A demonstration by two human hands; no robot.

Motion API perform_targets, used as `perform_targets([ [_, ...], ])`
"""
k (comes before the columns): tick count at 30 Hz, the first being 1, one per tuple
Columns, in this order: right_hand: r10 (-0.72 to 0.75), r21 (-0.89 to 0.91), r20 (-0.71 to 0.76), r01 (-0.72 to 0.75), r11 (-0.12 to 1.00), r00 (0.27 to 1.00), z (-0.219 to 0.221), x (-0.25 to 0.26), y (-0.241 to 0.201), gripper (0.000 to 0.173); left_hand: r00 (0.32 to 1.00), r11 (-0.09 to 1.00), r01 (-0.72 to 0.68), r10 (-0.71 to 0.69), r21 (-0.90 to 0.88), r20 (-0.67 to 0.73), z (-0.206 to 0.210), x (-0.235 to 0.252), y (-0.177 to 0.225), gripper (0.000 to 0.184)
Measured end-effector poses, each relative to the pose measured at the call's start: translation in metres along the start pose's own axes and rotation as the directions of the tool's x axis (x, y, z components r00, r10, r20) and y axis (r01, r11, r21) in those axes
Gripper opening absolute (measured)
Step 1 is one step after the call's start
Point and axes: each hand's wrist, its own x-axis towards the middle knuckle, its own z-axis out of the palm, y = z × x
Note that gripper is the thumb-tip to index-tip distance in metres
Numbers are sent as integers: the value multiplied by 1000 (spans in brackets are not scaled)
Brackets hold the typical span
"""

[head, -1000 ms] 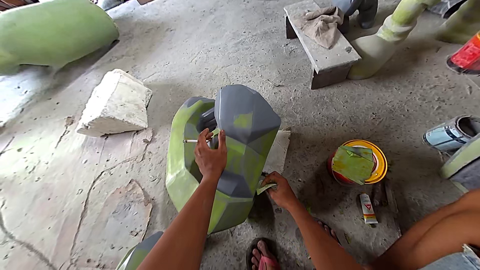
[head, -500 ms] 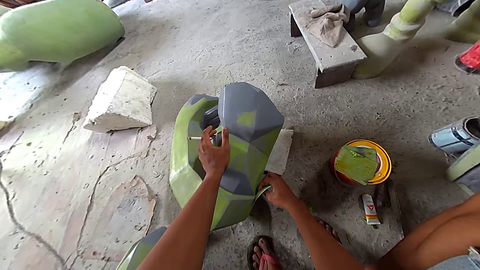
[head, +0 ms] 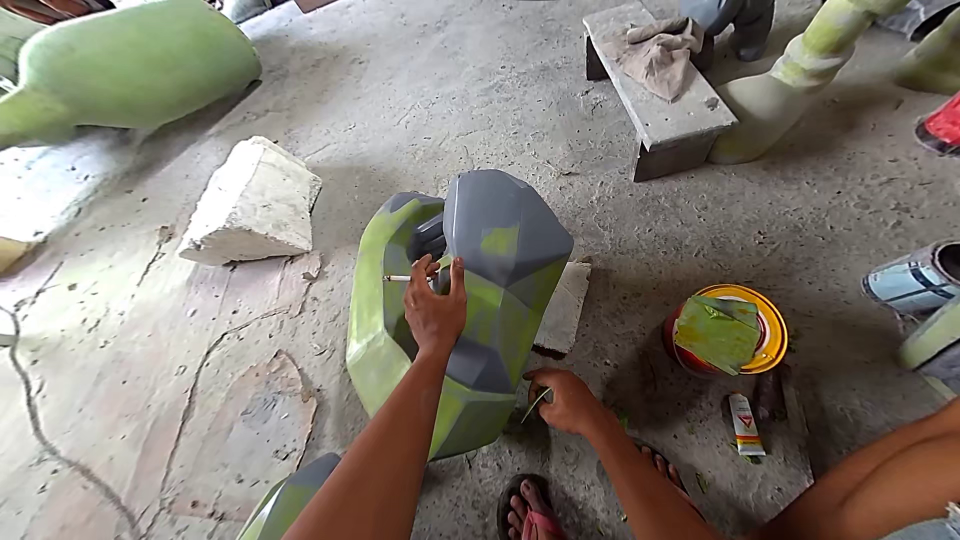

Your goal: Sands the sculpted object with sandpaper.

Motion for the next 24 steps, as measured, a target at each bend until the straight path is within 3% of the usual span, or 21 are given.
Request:
perform_targets([
  [4,50,8,139,-52,999,989,6,-6,-21,19,1000,1000,19,-19,-6,9,-1,0,1,70],
  [14,108,-212,289,-46,976,951,3,-20,-73,23,1000,1000,11,-11,-7,-9,1,0,0,72],
  [17,90,-198,334,-24,980,938,-9,-21,-73,22,1000,1000,8,-8,-12,-13,2,-1,1,72],
  [20,57,-114,308,-22,993,950,-29,-19,-66,23,999,1000,15,-16,-19,-29,3,0,1,73],
  [24,41,-6,147,-41,999,988,-56,-18,-57,21,998,999,18,-20,-29,-52,4,1,1,72],
])
